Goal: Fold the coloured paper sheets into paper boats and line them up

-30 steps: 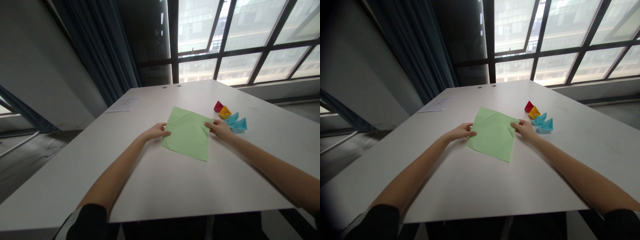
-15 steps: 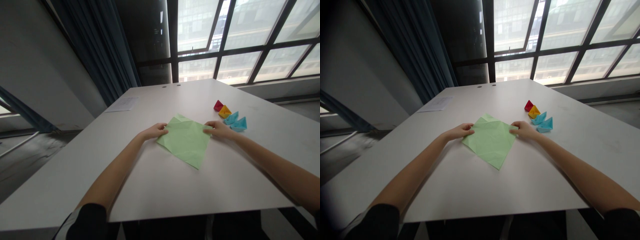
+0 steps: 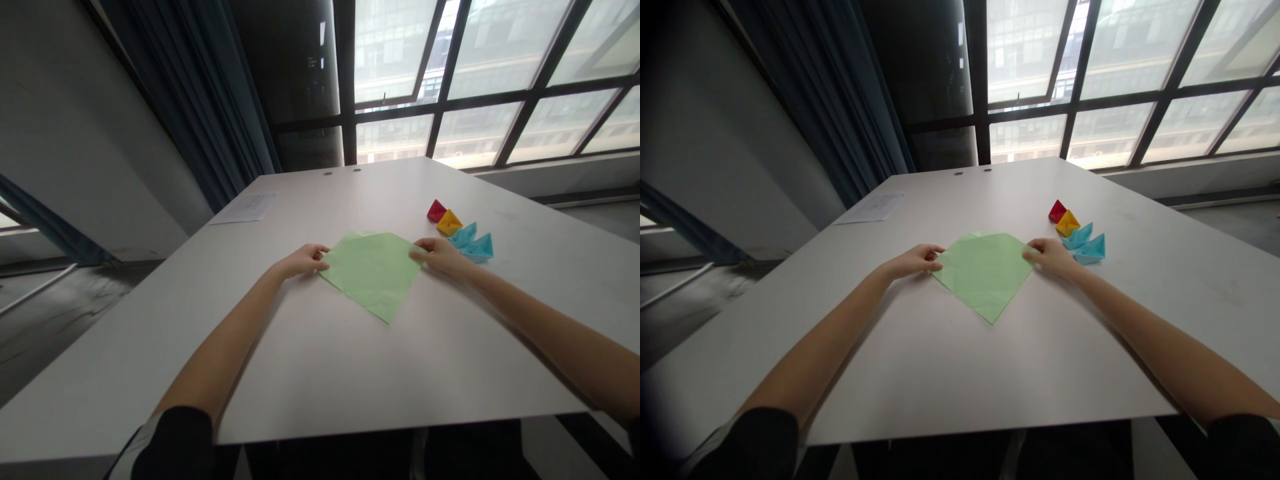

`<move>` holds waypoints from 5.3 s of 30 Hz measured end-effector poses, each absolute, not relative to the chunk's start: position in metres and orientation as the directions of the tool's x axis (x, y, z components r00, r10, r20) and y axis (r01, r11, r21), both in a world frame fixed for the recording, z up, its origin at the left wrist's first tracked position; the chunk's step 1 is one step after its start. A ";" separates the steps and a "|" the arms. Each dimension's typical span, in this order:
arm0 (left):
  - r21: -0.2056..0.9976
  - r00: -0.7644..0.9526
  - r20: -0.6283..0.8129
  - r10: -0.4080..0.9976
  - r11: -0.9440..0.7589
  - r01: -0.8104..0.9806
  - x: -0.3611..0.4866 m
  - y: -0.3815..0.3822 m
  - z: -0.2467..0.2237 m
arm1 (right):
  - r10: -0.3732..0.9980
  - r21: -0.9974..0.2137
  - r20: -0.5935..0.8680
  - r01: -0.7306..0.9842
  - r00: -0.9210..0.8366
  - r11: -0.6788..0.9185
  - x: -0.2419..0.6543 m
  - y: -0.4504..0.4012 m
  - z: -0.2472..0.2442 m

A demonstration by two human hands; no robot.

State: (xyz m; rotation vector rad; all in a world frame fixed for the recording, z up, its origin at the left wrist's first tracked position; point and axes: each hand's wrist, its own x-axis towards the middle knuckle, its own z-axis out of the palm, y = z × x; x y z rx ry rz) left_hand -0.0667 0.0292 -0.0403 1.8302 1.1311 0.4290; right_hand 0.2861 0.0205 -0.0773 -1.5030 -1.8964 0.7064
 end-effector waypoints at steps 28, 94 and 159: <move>0.696 0.418 0.124 0.900 -0.379 0.610 -0.078 0.049 -0.064 | 0.903 -0.379 0.304 0.831 -0.304 0.408 0.285 0.018 -0.072; -0.015 0.201 -0.229 0.952 -0.210 0.978 -0.007 -0.019 -0.049 | 0.735 -0.256 0.214 0.689 -0.644 0.678 0.264 0.000 -0.062; 0.112 0.456 -0.048 0.889 -0.448 0.887 0.009 -0.031 -0.028 | 0.830 -0.434 0.491 0.751 -0.266 0.498 0.262 0.012 -0.071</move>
